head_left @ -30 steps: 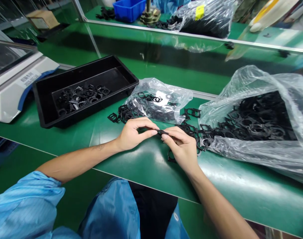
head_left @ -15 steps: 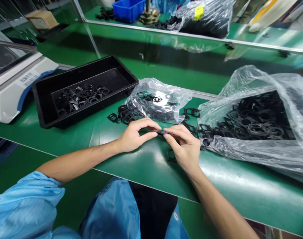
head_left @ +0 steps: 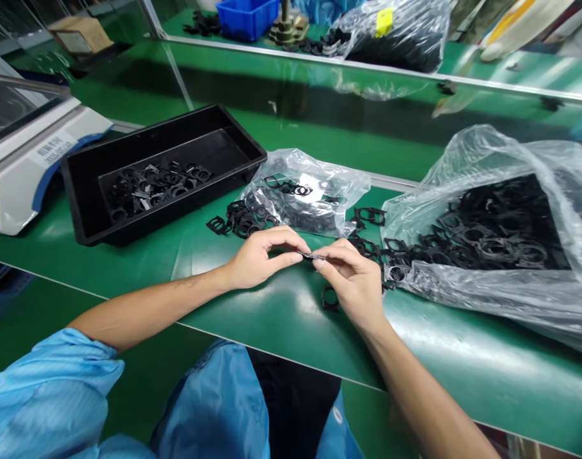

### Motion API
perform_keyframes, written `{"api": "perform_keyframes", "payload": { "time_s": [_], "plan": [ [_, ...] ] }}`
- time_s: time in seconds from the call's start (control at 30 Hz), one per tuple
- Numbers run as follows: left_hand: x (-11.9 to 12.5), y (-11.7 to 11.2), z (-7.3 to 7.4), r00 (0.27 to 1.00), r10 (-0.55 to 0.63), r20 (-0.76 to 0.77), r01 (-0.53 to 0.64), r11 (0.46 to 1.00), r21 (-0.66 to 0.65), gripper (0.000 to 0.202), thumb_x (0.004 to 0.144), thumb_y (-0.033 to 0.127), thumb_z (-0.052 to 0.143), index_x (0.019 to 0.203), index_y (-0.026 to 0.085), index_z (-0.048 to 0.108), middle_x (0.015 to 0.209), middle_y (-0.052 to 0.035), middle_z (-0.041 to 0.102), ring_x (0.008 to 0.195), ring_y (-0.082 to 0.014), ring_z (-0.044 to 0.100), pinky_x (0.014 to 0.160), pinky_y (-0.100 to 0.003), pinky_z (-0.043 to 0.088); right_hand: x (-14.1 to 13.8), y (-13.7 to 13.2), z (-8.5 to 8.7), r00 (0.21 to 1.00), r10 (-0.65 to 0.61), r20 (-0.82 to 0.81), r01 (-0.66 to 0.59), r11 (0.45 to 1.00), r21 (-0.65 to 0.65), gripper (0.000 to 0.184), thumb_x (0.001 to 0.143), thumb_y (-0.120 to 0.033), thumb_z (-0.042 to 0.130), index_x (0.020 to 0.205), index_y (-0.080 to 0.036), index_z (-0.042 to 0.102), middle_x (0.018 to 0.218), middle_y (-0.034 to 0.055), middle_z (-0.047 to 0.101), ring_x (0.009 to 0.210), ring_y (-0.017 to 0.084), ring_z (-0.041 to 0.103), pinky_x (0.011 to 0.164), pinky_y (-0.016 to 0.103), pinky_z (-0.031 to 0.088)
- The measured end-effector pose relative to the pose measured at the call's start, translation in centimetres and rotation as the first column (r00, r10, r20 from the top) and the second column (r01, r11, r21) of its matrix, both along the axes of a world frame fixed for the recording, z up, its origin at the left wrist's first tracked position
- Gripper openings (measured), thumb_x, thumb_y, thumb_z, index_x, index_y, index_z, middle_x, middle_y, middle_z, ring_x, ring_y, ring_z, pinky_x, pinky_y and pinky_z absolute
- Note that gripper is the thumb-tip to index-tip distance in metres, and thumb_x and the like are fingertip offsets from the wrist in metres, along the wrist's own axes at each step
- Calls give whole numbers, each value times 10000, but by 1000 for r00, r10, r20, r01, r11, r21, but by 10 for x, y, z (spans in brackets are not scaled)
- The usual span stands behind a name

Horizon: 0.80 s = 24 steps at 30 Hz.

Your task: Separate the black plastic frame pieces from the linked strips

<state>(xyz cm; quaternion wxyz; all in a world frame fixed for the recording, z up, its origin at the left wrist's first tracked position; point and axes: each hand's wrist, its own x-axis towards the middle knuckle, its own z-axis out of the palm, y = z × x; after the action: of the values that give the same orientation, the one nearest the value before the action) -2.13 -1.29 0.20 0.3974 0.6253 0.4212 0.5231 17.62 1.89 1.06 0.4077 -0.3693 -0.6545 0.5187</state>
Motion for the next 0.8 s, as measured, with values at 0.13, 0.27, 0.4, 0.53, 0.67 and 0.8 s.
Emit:
{"api": "perform_keyframes", "payload": {
  "time_s": [0.13,0.27,0.4,0.53,0.67,0.8],
  "plan": [
    [1,0,-6,995,21,93,-1,978,-209,285,840,421,760,932,155,724,903,-53,738,825,-162,686,798,-280,554,-2,0,-2,997,-33,-70,22,987,-161,258,764,-424,843,891,-210,776,782,17,667,649,137,611,684,322,582],
    [1,3,-9,992,29,125,5,966,-260,345,804,473,782,897,148,713,855,-38,712,792,-148,663,767,-262,541,-3,0,-2,996,-47,-79,28,973,-228,317,737,-472,855,857,-195,758,770,21,701,619,134,630,677,325,605],
    [1,4,-9,989,42,145,-3,965,-263,356,797,488,785,878,154,695,831,-26,692,786,-140,641,749,-249,520,-3,1,0,996,-56,-64,39,972,-233,326,738,-497,848,837,-199,760,788,29,725,627,140,646,680,329,618],
    [1,4,-9,989,26,146,14,963,-270,346,812,482,773,885,157,676,840,-20,686,791,-136,639,763,-249,512,-4,1,0,995,-68,-77,46,965,-258,312,723,-473,865,829,-198,762,763,20,721,614,132,640,671,315,613],
    [2,4,-8,988,17,156,26,962,-272,335,818,472,768,890,161,667,830,-13,676,792,-136,636,762,-248,505,-4,1,-1,995,-67,-72,46,965,-259,291,733,-448,861,828,-193,757,757,18,715,598,124,623,645,300,595],
    [0,5,-7,990,8,142,33,958,-284,336,814,472,771,889,160,673,812,-12,670,772,-132,620,737,-245,496,-4,1,-2,996,-58,-66,39,967,-251,294,741,-456,855,831,-194,755,755,15,704,598,124,618,640,298,586]
  ]
}}
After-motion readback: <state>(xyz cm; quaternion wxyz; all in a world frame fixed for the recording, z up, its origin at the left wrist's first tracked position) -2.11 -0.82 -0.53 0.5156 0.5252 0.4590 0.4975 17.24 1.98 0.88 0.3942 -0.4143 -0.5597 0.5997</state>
